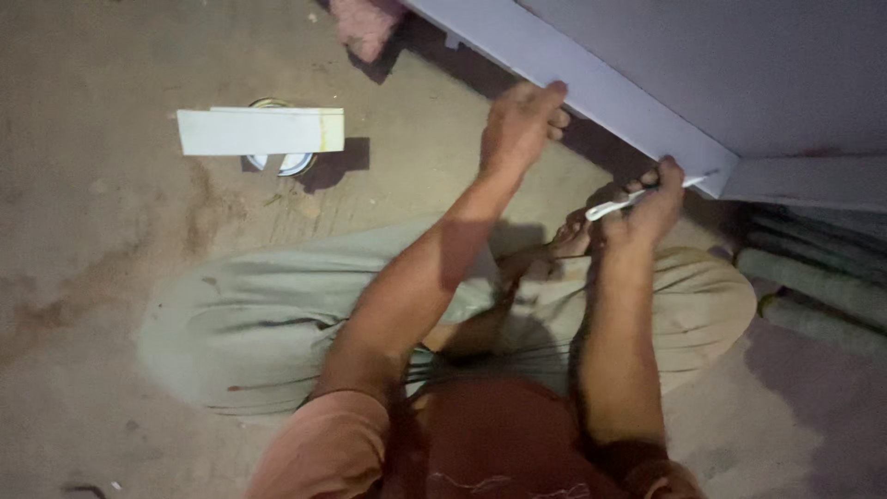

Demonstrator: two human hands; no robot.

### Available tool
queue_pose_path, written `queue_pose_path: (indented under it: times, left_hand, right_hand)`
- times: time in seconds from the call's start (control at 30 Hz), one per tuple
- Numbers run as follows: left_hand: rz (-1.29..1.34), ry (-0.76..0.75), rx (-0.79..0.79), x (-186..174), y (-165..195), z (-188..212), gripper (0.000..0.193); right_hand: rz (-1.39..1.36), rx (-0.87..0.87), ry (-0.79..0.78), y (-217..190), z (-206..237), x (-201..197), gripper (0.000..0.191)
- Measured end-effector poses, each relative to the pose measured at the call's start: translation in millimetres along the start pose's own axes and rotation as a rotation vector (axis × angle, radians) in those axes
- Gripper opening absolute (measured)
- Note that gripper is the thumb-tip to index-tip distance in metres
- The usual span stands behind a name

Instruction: The person cuts white plastic strips to size using a handheld router and fits them into the bottom edge of a cabinet. They repeatedly measure, cut, and test the fit of the strips against the furniture frame.

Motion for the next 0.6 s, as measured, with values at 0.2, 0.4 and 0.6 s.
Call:
queue_pose_path:
  times: [0.2, 0.4, 0.6]
  left_hand:
    - [0.25, -0.071, 0.088, 12, 5, 9, 0.015]
    - [0.164, 0.007, 0.139, 16, 15, 16, 0.024]
    - [0.052, -0.005, 0.146, 15, 15, 15, 0.02]
  right_hand:
    - [0.079, -0.093, 0.097, -20, 15, 10, 0.012]
    - [-0.014, -0.045, 0.198, -33, 24, 11, 0.022]
    - [0.024, -0.116, 0.259, -36, 19, 3, 0.03]
Point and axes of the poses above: each hand's wrist, its own z-axis away from the middle knuckle, its own x-axis out of the palm, y = z × x, the point moved 1 cm from there along -z, towards the middle knuckle, and after that the axes turned 12 degrees about -y, right-handed, at the moved point
